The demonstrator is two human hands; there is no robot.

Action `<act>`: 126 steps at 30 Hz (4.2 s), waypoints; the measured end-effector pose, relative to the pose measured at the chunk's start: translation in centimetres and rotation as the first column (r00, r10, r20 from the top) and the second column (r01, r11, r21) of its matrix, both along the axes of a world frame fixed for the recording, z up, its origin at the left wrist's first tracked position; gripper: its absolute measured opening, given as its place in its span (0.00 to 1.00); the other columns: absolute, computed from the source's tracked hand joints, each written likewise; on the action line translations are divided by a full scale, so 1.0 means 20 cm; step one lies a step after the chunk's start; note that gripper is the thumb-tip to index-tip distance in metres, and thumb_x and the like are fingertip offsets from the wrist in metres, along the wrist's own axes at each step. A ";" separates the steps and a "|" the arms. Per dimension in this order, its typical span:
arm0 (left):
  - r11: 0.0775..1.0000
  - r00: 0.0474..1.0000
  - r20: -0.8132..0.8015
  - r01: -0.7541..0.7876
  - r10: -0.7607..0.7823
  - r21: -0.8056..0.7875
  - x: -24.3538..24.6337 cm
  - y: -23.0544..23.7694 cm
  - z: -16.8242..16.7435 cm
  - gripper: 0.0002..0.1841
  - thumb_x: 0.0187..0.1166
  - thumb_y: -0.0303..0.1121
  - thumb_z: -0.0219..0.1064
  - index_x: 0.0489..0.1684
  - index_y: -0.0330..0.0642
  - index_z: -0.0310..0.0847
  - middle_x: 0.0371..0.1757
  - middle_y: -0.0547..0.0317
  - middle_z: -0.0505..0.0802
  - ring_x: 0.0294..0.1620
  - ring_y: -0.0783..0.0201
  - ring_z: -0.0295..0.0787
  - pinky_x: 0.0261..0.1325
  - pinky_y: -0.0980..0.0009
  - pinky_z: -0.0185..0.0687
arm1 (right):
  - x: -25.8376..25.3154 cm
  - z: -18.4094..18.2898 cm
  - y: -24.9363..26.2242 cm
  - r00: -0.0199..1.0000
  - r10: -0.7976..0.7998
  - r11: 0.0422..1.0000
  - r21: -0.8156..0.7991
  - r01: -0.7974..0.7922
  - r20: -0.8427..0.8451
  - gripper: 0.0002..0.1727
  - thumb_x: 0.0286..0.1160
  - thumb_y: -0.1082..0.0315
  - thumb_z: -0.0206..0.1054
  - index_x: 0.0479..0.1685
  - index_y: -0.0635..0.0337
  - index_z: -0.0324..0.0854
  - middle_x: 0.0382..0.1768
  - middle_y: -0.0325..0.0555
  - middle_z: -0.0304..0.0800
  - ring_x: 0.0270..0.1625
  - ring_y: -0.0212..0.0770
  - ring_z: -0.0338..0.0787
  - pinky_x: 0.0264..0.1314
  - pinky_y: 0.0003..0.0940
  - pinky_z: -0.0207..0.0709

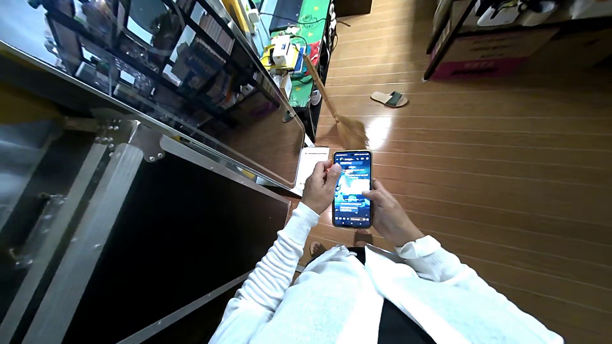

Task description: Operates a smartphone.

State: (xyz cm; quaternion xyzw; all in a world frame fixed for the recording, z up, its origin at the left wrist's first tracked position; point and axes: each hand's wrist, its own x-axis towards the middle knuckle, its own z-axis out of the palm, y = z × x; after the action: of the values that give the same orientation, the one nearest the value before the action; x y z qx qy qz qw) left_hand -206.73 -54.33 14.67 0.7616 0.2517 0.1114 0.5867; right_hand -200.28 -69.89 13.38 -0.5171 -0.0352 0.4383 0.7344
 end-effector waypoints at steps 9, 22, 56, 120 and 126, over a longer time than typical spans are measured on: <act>1.000 1.000 0.002 -0.005 0.005 -0.010 -0.02 -0.02 0.01 0.21 0.94 0.40 0.53 0.71 0.31 0.73 0.43 0.44 0.91 0.40 0.58 0.90 0.50 0.58 0.88 | -0.01 0.01 -0.01 1.000 0.000 1.000 0.011 0.000 -0.009 0.23 0.84 0.69 0.43 0.77 0.55 0.60 0.51 0.44 0.89 0.50 0.36 0.94 0.52 0.34 0.90; 1.000 1.000 0.005 -0.006 0.006 -0.004 -0.04 -0.04 0.01 0.21 0.94 0.40 0.53 0.71 0.31 0.73 0.43 0.43 0.91 0.40 0.58 0.91 0.50 0.58 0.88 | -0.04 0.01 -0.04 1.000 0.003 1.000 0.009 -0.003 -0.002 0.22 0.85 0.69 0.42 0.76 0.55 0.61 0.50 0.44 0.89 0.49 0.36 0.94 0.52 0.34 0.90; 0.998 0.998 -0.024 0.059 -0.058 0.024 -0.01 -0.07 0.02 0.20 0.93 0.38 0.55 0.72 0.31 0.72 0.43 0.44 0.90 0.39 0.58 0.89 0.48 0.57 0.88 | -0.04 -0.01 -0.09 0.999 -0.032 0.999 0.006 0.032 -0.009 0.24 0.85 0.67 0.42 0.80 0.53 0.59 0.54 0.47 0.89 0.51 0.39 0.94 0.53 0.37 0.90; 0.992 0.989 -0.088 0.124 -0.122 0.013 0.93 -0.20 0.04 0.21 0.92 0.34 0.54 0.75 0.27 0.70 0.48 0.42 0.90 0.44 0.61 0.90 0.53 0.62 0.87 | 0.87 0.00 -0.20 0.992 -0.111 0.990 0.085 0.115 -0.054 0.25 0.85 0.69 0.42 0.82 0.56 0.56 0.53 0.47 0.88 0.50 0.38 0.93 0.52 0.36 0.90; 0.969 0.971 0.004 0.239 -0.239 -0.062 1.25 -0.09 -0.04 0.27 0.96 0.39 0.40 0.76 0.22 0.67 0.57 0.40 0.89 0.53 0.66 0.90 0.60 0.66 0.87 | 1.22 -0.02 -0.07 0.980 -0.188 0.976 0.100 0.193 -0.059 0.26 0.85 0.67 0.46 0.83 0.54 0.58 0.52 0.48 0.90 0.50 0.40 0.94 0.52 0.38 0.90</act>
State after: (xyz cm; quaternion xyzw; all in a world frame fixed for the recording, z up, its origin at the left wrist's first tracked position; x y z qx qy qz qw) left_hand -181.76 -56.04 13.88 0.7681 0.1624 0.0309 0.6187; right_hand -175.85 -71.37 13.00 -0.4678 0.0097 0.3759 0.7998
